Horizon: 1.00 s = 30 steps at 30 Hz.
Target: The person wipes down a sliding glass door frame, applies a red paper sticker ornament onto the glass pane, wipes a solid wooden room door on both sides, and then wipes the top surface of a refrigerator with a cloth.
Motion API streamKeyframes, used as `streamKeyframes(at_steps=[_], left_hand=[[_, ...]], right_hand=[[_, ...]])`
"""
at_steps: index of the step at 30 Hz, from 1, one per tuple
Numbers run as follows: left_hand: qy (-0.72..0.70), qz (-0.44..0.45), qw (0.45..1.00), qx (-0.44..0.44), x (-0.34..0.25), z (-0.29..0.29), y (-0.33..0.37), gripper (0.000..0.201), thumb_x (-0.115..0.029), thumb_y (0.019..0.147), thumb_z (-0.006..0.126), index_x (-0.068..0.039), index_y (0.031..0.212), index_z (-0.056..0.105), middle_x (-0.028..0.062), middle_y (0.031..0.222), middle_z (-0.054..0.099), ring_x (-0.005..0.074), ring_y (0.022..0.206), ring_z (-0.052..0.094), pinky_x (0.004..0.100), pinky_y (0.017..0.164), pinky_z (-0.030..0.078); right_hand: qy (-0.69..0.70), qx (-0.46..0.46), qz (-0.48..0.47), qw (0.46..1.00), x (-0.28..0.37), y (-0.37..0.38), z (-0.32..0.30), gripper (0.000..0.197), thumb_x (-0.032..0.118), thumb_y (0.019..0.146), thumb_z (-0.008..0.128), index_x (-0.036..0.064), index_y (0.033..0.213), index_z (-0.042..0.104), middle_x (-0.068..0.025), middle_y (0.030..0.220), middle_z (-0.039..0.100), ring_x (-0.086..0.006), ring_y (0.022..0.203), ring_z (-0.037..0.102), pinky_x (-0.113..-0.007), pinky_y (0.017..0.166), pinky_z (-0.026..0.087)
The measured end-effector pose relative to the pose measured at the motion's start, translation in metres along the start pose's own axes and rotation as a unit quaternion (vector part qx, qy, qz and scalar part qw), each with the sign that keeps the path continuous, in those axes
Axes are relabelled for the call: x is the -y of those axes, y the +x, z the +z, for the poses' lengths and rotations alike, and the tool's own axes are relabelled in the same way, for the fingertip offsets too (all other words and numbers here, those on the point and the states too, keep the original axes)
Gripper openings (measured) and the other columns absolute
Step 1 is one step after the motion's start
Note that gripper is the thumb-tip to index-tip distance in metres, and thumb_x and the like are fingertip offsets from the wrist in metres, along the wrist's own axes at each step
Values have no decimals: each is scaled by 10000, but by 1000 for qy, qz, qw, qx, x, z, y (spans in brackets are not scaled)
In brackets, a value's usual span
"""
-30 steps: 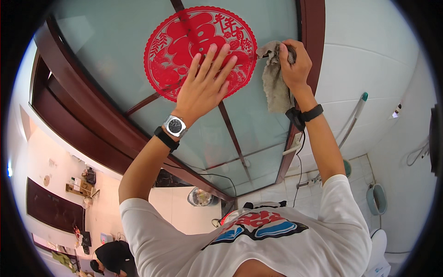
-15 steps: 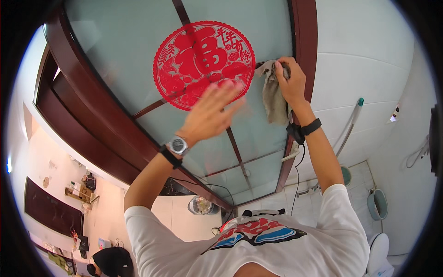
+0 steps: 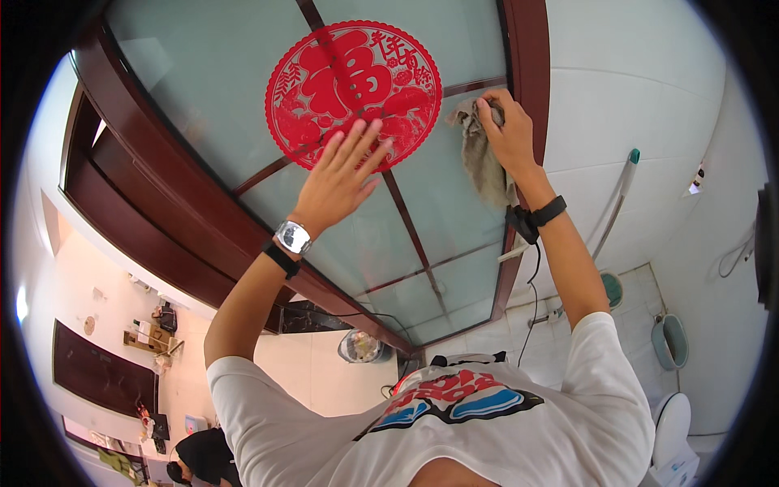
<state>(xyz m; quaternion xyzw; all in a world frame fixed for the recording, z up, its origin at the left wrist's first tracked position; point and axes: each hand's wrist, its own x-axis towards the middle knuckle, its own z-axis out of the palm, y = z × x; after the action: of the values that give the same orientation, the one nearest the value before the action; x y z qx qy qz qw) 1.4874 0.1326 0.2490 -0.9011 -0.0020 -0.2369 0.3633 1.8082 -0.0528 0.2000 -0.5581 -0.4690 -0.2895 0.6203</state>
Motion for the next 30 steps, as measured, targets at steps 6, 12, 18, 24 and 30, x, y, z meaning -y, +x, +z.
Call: streamKeyframes(at_steps=[6,12,18,24,30], left_hand=[[-95,129,984,77,-12,6,-15,766,-374,1109,703,-139,1789,442,125,1928,269,321,1782,244,519,1439,253],[-37,53,995,-80,27,-51,54,684,-194,1087,727,-237,1743,541,123,1878,388,353,1744,329,561,1411,324],[22,-36,991,-127,37,-35,79,704,-398,1152,647,-251,1808,438,116,1928,281,333,1776,255,545,1437,224],[32,116,993,13,-25,20,32,750,-444,1146,642,-193,1815,415,130,1936,253,307,1791,223,528,1447,197],[-125,111,984,58,-92,66,-25,741,-413,1127,682,-136,1775,452,155,1888,344,347,1761,287,541,1425,264]], right_hand=[[6,31,41,999,4,-6,-4,204,271,1137,736,89,1228,731,-123,1021,789,-328,934,733,-453,845,565],[36,52,85,994,8,-13,-11,234,281,1163,708,65,1251,696,-156,971,774,-308,841,722,-419,805,560],[36,63,90,993,12,-33,-11,228,270,1171,695,57,1250,669,-139,884,710,-278,740,641,-397,734,524],[3,94,164,982,11,-61,-28,218,227,1177,705,28,1257,666,-137,945,766,-205,830,668,-355,821,555],[39,104,172,979,15,-111,-17,220,243,1171,704,37,1239,666,-105,844,670,-177,748,577,-355,737,505]])
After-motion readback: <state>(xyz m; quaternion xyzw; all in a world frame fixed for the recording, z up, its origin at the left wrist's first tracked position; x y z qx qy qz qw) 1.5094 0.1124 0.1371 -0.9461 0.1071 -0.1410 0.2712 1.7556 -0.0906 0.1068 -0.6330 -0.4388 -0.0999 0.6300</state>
